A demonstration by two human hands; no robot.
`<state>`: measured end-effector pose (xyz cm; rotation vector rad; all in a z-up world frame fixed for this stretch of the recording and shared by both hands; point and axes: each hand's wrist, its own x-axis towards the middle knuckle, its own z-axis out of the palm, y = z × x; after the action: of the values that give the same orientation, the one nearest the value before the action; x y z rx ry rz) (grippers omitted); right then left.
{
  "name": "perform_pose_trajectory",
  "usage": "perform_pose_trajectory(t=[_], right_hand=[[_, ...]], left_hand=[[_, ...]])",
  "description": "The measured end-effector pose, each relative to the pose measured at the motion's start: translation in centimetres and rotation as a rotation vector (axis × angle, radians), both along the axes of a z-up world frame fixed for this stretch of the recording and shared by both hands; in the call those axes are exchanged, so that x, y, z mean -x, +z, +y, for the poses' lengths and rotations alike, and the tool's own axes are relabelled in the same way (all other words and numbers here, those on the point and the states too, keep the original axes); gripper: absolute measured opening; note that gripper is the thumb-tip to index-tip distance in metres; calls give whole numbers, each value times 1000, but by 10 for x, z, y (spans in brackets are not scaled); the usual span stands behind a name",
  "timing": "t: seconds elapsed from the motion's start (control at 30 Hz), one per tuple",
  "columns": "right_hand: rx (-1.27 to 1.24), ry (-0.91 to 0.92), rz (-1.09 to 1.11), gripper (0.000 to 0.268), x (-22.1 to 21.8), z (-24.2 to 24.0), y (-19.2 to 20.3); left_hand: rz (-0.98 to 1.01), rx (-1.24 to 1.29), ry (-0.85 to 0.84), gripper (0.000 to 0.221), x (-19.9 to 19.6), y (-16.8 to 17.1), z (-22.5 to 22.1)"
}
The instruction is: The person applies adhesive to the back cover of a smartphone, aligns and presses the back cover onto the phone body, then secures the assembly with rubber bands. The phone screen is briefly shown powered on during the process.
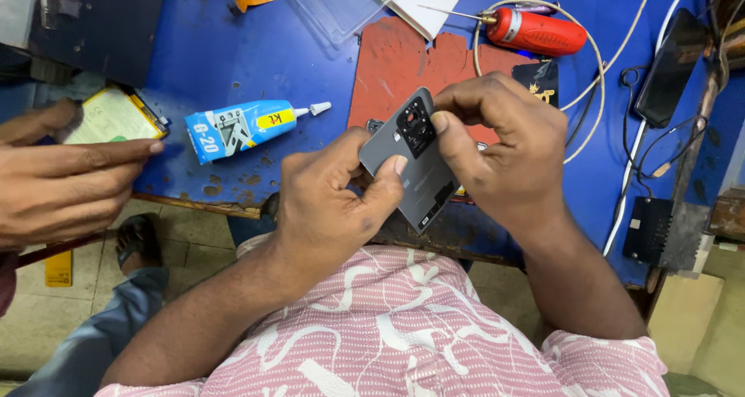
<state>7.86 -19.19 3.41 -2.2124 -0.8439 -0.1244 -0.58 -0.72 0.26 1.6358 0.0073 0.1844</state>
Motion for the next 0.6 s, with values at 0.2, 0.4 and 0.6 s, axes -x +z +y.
perform_pose_trajectory(t=[0.2,0.4,0.6], right_hand=[[148,-49,-239,10,4,5,-9],[236,-12,-379,13,2,5,-13],[45,-45,-72,4,2,9,-1]], left_hand=[[-2,-45,5,10,2,-2,-1],[-11,-16,10,9,2,-2,-1],[-32,-4,17,6,1,0,2]])
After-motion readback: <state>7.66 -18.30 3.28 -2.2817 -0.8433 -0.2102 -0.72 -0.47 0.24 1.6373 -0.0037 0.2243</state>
